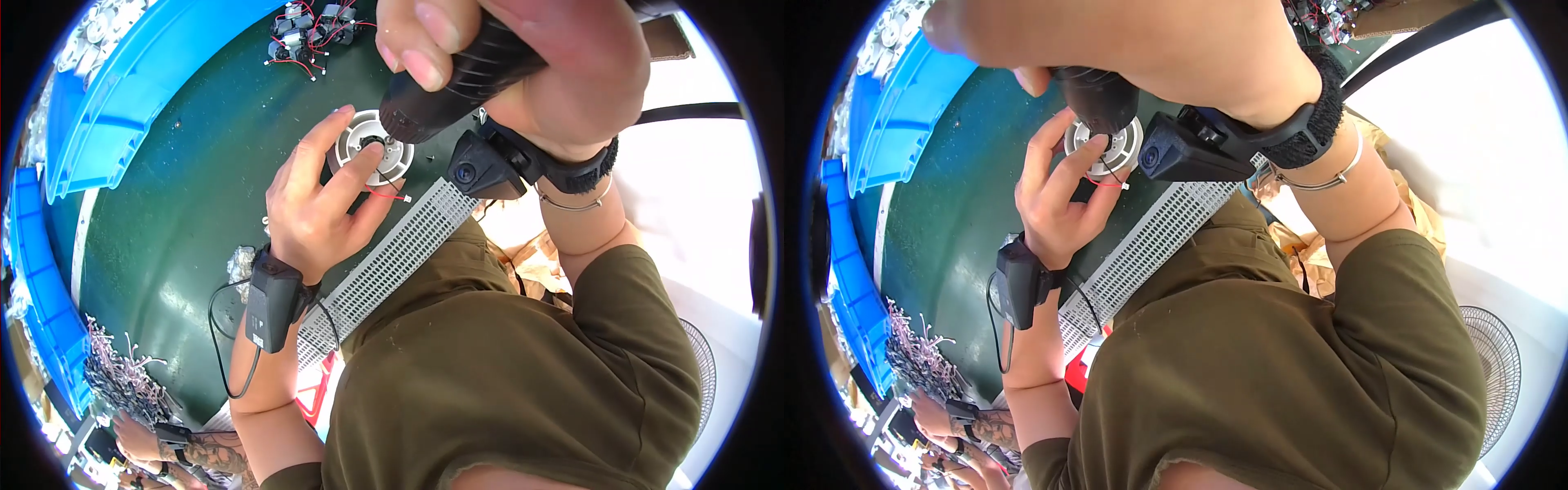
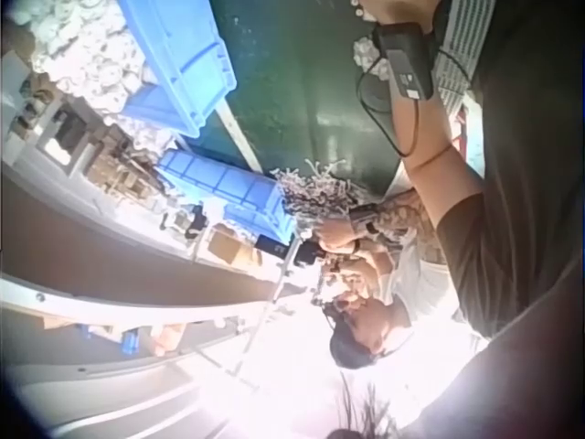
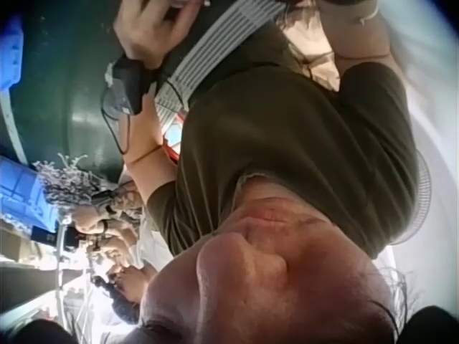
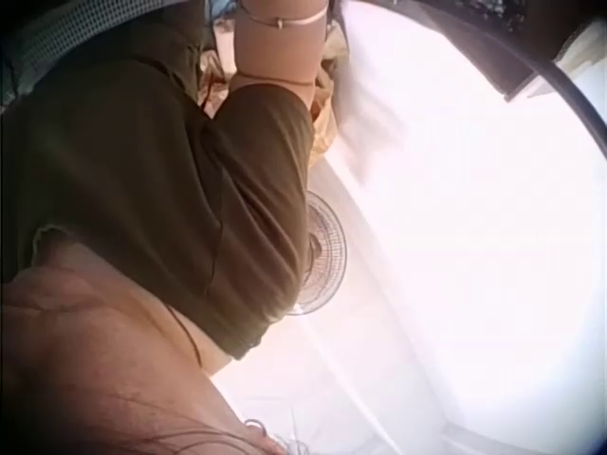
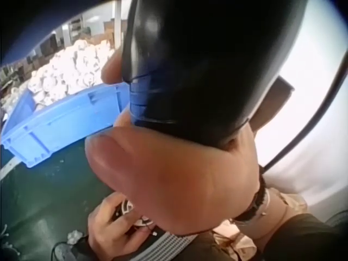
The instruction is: The person assembles components by placing a motor into a plastic housing and using a power screwdriver to secure it with a screw. They repeat this process multiple times, picking up parts from bins and fitting them together by hand.
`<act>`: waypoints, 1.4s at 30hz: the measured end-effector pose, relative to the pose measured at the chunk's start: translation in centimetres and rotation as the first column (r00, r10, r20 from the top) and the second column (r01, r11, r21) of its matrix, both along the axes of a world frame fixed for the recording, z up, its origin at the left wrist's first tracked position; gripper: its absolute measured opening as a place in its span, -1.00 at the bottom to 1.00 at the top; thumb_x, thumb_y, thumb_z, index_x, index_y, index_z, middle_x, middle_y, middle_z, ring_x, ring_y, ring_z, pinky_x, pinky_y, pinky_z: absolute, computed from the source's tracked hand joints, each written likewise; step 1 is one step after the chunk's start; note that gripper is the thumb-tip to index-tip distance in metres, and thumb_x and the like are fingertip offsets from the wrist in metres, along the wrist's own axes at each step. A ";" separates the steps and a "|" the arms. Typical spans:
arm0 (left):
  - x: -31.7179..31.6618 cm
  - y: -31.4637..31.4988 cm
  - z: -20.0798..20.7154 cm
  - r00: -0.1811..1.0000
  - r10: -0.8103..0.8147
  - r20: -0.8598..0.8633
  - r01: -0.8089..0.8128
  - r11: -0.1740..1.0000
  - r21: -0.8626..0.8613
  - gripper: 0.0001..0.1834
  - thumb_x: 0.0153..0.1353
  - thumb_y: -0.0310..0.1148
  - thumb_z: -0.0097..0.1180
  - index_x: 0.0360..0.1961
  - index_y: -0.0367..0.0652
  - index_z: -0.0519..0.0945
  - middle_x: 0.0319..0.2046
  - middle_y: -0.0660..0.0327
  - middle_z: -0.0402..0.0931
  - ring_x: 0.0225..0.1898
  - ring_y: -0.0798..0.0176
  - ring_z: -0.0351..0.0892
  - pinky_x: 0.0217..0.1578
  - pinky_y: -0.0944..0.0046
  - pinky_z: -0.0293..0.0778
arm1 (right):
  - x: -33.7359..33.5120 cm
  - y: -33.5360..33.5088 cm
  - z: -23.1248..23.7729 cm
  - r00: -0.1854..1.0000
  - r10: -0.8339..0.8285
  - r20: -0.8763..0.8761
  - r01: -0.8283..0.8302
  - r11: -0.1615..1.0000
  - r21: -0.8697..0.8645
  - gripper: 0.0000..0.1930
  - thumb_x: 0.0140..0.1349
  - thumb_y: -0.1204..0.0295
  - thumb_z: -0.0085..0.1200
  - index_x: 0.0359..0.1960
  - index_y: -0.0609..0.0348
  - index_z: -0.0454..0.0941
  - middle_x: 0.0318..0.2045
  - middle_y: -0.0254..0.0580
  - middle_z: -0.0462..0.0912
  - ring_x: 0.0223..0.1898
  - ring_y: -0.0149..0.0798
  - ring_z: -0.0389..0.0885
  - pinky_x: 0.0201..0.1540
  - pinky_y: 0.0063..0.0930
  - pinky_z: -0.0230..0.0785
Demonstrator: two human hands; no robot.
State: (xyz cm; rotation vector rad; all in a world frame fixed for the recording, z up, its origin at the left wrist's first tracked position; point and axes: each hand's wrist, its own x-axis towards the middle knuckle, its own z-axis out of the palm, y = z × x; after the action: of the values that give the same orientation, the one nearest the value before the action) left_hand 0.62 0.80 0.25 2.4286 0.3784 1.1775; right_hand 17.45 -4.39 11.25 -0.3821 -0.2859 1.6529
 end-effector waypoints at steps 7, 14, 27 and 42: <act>0.0 0.3 -0.1 1.000 -0.007 -0.006 0.006 1.000 -0.012 -0.66 -0.26 -0.40 0.38 -0.35 -0.18 0.63 -0.06 -0.01 0.47 -0.29 0.07 0.60 -0.39 0.25 0.55 | 0.7 -0.3 0.2 0.995 0.013 0.096 -0.038 0.963 0.265 -0.68 0.29 0.44 -0.15 0.02 0.36 0.28 -0.35 -0.12 0.52 -0.31 -0.31 0.51 -0.23 -0.55 0.39; -0.3 0.1 0.3 1.000 -0.013 -0.003 0.013 0.998 -0.069 -0.64 -0.30 -0.40 0.41 -0.36 -0.16 0.63 -0.07 0.03 0.48 -0.24 0.06 0.55 -0.27 0.20 0.52 | 1.5 3.2 -0.3 -0.250 -0.886 0.391 -0.102 0.426 0.899 -0.57 0.04 0.47 0.15 -0.06 0.37 0.33 -0.44 -0.09 0.53 -0.49 -0.39 0.51 -0.42 -0.59 0.36; -20.2 10.7 3.8 0.302 0.787 -0.539 -0.714 0.561 0.419 -0.65 0.05 -0.38 0.20 -0.12 -0.25 0.49 -0.19 -0.04 0.52 -0.17 -0.08 0.52 -0.14 0.08 0.44 | 1.5 2.1 4.9 0.360 -0.659 0.660 0.205 0.746 0.634 -0.63 0.04 0.47 0.19 -0.13 0.34 0.40 -0.56 -0.26 0.53 -0.61 -0.45 0.50 -0.55 -0.61 0.33; 2.3 13.9 0.0 0.833 0.212 -0.511 -0.318 0.939 -0.128 -0.66 -0.05 -0.29 0.30 -0.30 -0.30 0.57 -0.46 0.08 0.59 -0.48 0.20 0.56 -0.46 0.28 0.43 | 3.1 4.8 2.4 0.204 -0.786 0.583 0.050 0.603 0.796 -0.78 0.00 0.45 0.29 -0.42 0.25 0.48 -0.56 -0.40 0.50 -0.52 -0.57 0.40 -0.47 -0.68 0.22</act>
State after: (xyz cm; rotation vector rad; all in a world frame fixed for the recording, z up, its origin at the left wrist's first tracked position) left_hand 2.87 14.73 0.29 2.5130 0.9732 0.5501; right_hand 20.50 0.38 13.64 -0.7798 -1.4529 0.4107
